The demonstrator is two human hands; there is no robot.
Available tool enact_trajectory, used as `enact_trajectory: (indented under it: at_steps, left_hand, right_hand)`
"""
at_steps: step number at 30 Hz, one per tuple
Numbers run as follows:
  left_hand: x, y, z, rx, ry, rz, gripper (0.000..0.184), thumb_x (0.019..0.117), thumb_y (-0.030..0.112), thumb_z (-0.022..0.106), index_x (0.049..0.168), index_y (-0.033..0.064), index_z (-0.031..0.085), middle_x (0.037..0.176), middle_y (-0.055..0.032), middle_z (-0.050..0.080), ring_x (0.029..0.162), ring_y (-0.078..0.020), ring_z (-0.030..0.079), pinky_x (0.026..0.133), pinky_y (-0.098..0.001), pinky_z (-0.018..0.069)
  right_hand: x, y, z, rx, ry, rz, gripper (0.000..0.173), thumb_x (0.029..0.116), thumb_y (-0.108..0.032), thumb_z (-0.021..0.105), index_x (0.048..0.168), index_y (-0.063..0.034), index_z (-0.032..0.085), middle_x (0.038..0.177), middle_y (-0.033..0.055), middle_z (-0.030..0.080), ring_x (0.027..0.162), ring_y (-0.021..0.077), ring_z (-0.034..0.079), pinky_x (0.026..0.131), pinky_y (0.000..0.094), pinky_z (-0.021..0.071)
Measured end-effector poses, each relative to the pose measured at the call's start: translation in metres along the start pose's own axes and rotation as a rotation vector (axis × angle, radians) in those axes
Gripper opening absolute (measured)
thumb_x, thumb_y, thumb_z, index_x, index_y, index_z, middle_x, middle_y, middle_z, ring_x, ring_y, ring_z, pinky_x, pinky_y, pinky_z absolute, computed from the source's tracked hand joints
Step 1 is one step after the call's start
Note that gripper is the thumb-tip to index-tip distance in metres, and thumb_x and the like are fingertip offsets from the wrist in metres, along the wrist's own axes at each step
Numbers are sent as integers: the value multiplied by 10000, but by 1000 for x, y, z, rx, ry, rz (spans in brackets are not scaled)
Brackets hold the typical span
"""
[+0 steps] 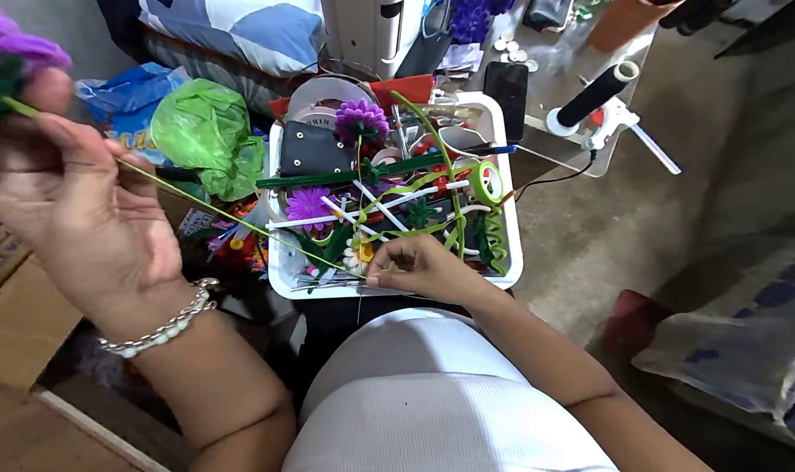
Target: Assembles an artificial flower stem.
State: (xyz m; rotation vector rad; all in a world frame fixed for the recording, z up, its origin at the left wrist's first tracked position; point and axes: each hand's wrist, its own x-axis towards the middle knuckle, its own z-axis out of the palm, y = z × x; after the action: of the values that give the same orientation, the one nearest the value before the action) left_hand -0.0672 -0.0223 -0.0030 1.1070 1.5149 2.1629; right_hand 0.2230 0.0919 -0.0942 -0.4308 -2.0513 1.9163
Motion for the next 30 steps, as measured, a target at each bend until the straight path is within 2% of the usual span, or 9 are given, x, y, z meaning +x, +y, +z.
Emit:
enact_trajectory:
  at_steps: [3, 6, 10, 14, 16, 19, 22, 27, 30]
  left_hand:
    - [1, 4, -5, -315, -9, -129, 176, 1095, 140, 448, 1148, 117, 615, 954, 43, 689, 879, -32, 690, 842, -156, 569]
    - [0, 2, -3, -501, -13, -142, 272, 1117, 160, 353, 1255, 100, 580, 971, 33, 679, 892, -22, 685, 857, -141, 558]
    - [0, -3, -2, -721, -44, -90, 248, 1105, 115, 341, 1133, 100, 587, 981, 2, 666, 926, -50, 675, 859, -147, 547]
    - [-2, -2, 9, -1134, -142, -194, 187, 1083, 66, 322, 1073, 57, 509, 949, -57, 607, 889, -83, 661, 808, -136, 546]
    - [-1, -4, 16, -997, -166, -178, 215, 1063, 8, 313, 1154, 81, 494, 983, -36, 615, 916, -79, 663, 841, -135, 540]
    - [-4, -1, 28, -416, -87, -111, 250, 1110, 122, 375, 1298, 152, 538, 1082, 60, 666, 982, -31, 674, 888, -144, 548]
    - [-8, 2, 33, -34, 24, 1, 205, 1072, 113, 507, 1274, 129, 545, 1102, 85, 663, 953, -25, 670, 862, -169, 562]
    - [-9, 9, 29, 88, 94, 110, 169, 1019, 86, 613, 1183, 114, 583, 1093, 55, 691, 976, -59, 686, 876, -206, 578]
    - [-8, 12, 27, 45, 129, 133, 150, 1045, 86, 563, 1192, 106, 583, 1069, 55, 689, 971, -55, 690, 897, -197, 574]
  right_hand:
    - [0, -3, 1, -36, -28, -26, 208, 958, -233, 725, 953, -25, 727, 801, -38, 678, 703, -60, 589, 654, 122, 494]
    - [0, -7, 2, -50, -100, -61, 235, 982, -237, 699, 964, -4, 722, 808, -20, 677, 720, -43, 593, 677, 133, 501]
    - [3, -8, -2, 185, -185, 21, 110, 967, -126, 694, 960, -16, 702, 824, -62, 695, 759, -34, 646, 734, 158, 553]
    - [4, -4, -3, 341, -236, 131, 22, 927, -81, 721, 929, -62, 709, 803, -87, 707, 741, -17, 660, 722, 171, 560]
    - [3, -1, -2, 302, -243, 110, 59, 921, -99, 741, 931, -53, 704, 797, -82, 684, 722, -29, 627, 687, 154, 529]
    - [1, 0, 1, 173, -217, 41, 140, 926, -157, 751, 947, -32, 693, 797, -68, 650, 711, -49, 580, 659, 136, 486]
    - [0, 0, 4, 64, -152, -1, 179, 913, -189, 762, 924, -25, 692, 759, -55, 624, 675, -53, 540, 622, 130, 446]
    - [-1, -2, 10, -200, 30, -73, 222, 929, -244, 750, 916, -23, 734, 796, 15, 665, 698, -12, 564, 647, 147, 469]
    - [-3, -3, 9, -188, 66, -95, 223, 946, -250, 740, 935, -27, 750, 832, 14, 700, 729, -9, 610, 684, 154, 512]
